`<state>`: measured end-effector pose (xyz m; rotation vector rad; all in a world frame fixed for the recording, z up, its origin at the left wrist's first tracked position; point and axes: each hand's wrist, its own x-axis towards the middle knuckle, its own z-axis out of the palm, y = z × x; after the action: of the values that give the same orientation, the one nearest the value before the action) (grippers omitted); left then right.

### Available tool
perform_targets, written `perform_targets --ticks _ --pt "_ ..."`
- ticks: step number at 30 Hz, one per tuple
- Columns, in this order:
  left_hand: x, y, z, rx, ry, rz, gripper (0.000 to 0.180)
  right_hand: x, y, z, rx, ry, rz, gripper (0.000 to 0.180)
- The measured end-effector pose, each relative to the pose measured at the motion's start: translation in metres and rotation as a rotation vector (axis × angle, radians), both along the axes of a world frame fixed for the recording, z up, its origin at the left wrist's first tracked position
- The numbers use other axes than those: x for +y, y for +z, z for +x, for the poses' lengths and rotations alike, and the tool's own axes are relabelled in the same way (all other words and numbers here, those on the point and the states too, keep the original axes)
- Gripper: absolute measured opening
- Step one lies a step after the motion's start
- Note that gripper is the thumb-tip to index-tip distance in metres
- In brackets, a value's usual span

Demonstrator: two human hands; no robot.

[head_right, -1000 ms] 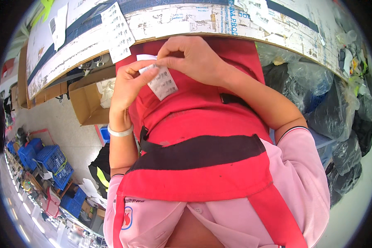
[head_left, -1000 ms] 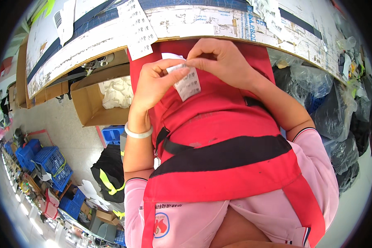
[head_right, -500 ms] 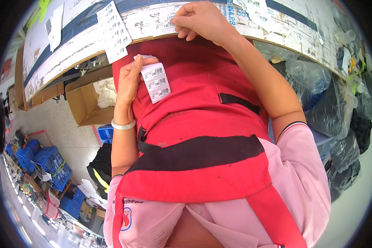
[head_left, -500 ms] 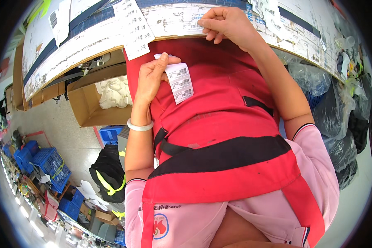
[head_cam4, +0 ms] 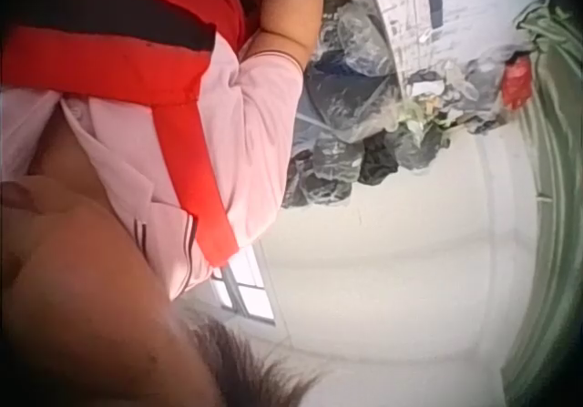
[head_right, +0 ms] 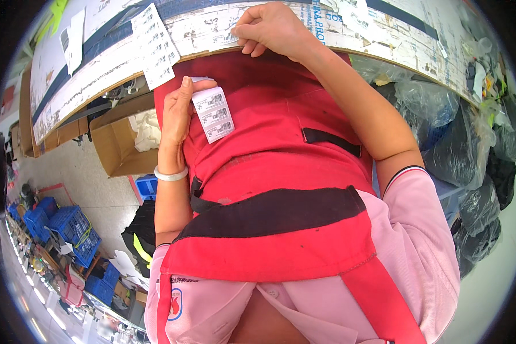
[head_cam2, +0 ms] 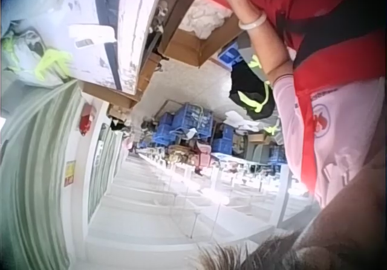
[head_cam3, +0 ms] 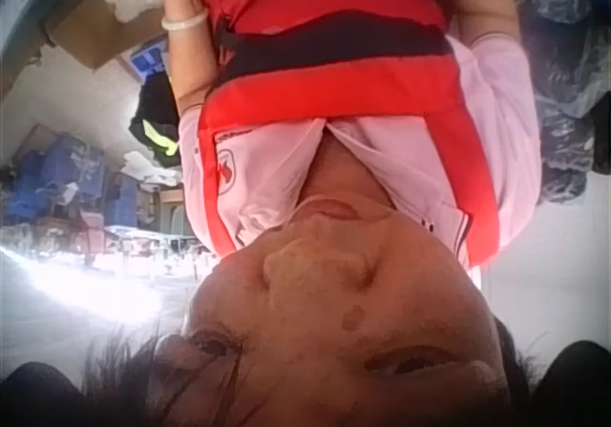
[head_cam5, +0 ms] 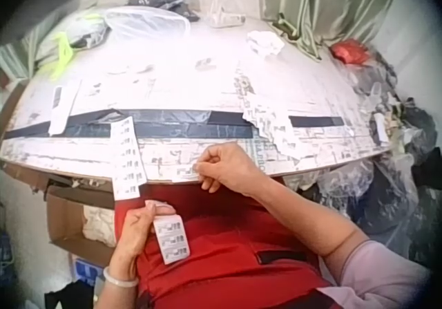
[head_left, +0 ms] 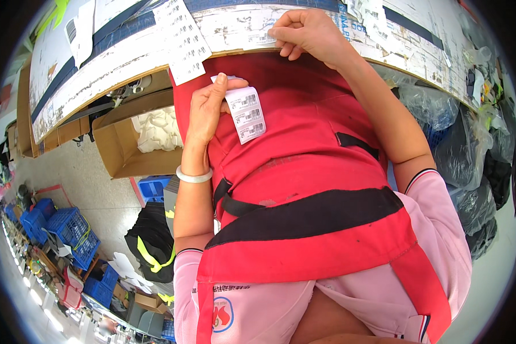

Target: Peeling small white labels from a sticker sheet and applying them to other tags.

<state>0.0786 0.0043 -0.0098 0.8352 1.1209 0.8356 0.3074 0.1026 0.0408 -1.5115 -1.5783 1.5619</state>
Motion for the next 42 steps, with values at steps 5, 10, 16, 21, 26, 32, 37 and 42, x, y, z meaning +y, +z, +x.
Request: perform_targets --ticks 5,10,16,21,26,32,37,42 --pt "-0.001 0.0 0.0 -0.012 0.012 -0.018 0.05 -0.001 0.0 -0.002 0.0 0.001 0.004 0.02" --pt "0.0 -0.002 -0.002 -0.021 0.007 -0.019 0.051 -0.001 0.0 -0.003 0.005 0.0 0.002 0.02" --pt "0.0 -0.004 -0.003 -0.02 0.006 -0.018 0.051 -0.003 0.0 -0.006 -0.011 0.008 0.054 0.02" --pt "-0.001 -0.001 0.0 -0.017 0.009 -0.03 0.052 -0.005 0.002 -0.001 0.014 0.022 0.072 0.02" --pt "-0.001 0.01 0.004 -0.055 0.047 0.009 0.055 -0.019 0.022 0.019 0.079 -0.045 0.081 0.021" --pt "-0.02 0.042 0.012 -0.128 0.18 0.126 0.049 -0.019 0.023 0.116 -0.018 -0.284 0.202 0.019" --pt "-0.019 0.057 0.01 -0.012 0.037 0.133 0.038 -0.015 -0.001 0.186 -0.557 -0.407 0.318 0.028" --pt "-0.017 0.056 0.014 0.076 0.024 0.121 0.025 -0.015 -0.003 0.173 -0.951 -0.378 0.515 0.036"
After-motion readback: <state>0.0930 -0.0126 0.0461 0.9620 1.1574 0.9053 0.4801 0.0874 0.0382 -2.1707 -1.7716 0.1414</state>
